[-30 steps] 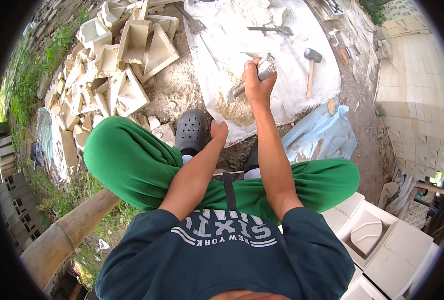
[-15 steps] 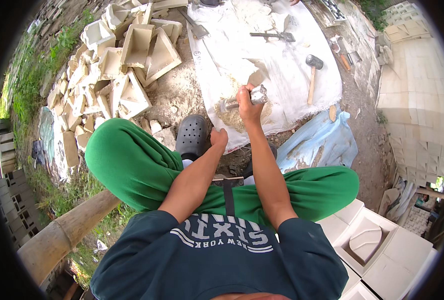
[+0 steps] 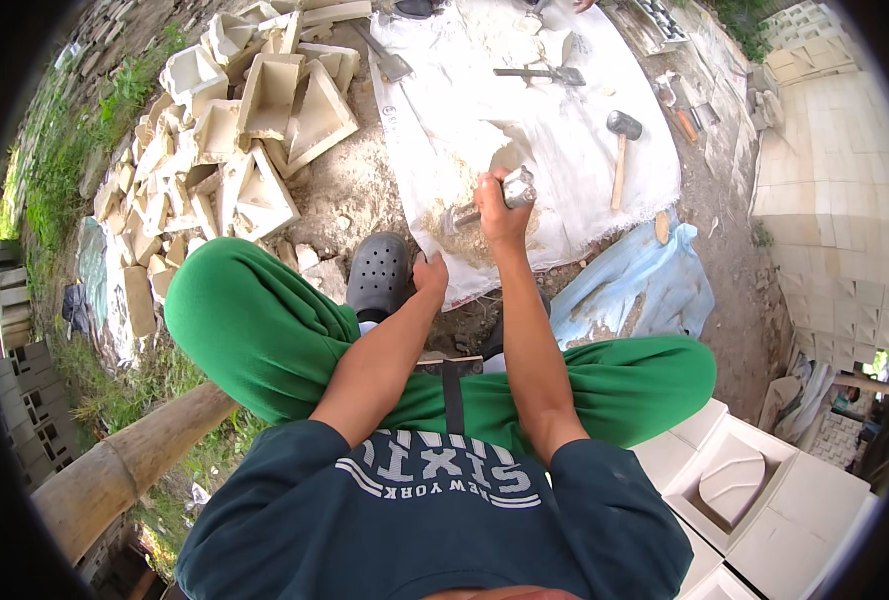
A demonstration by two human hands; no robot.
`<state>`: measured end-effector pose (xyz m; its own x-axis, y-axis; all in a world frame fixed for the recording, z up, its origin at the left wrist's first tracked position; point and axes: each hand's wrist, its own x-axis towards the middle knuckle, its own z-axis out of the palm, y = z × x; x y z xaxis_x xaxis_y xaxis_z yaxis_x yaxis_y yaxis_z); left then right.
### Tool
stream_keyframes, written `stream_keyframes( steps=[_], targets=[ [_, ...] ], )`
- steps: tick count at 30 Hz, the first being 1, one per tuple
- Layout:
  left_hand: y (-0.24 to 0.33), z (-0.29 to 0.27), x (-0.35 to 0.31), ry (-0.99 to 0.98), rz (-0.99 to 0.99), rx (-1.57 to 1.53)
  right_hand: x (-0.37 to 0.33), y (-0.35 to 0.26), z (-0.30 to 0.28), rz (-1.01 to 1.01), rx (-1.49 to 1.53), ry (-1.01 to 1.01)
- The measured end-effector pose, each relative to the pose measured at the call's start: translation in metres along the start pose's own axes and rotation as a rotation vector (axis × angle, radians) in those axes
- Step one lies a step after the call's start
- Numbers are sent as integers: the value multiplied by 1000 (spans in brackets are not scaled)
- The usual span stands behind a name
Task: The person carves a piece of stone by holding it with one hand and repeatedly hammering it with a handheld metal tool.
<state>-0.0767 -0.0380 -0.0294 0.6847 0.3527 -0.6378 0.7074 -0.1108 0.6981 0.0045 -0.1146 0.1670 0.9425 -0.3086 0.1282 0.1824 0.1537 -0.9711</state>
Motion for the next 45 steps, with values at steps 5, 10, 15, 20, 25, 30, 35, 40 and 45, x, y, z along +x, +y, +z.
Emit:
stream_keyframes(
  steps=[5,10,15,20,25,30,35,40,45],
  targets=[
    [10,-5,22,15,-73,-104,10,-49,-31,-125,215,40],
    [0,8,41,71,-21,-241,26,-64,-49,-190,65,76],
    [12,8,33,30,55,-129,43,-45,-61,-241,-15,46],
    [28,-2,16,28,81,-32,52,-27,-55,-149,63,-51],
    [37,-5,17,10,65,-90,36,-32,-36,-90,23,-93],
    [40,-4,20,-4,84,-113,27,-44,-27,-68,164,-193],
    [25,2,33,35,92,-194,23,-68,-20,-136,88,-141],
    [36,0,23,36,11,-122,32,-66,-27,-214,89,-139],
    [29,1,26,44,21,-64,35,-23,-25,-177,-133,-153]
  ],
)
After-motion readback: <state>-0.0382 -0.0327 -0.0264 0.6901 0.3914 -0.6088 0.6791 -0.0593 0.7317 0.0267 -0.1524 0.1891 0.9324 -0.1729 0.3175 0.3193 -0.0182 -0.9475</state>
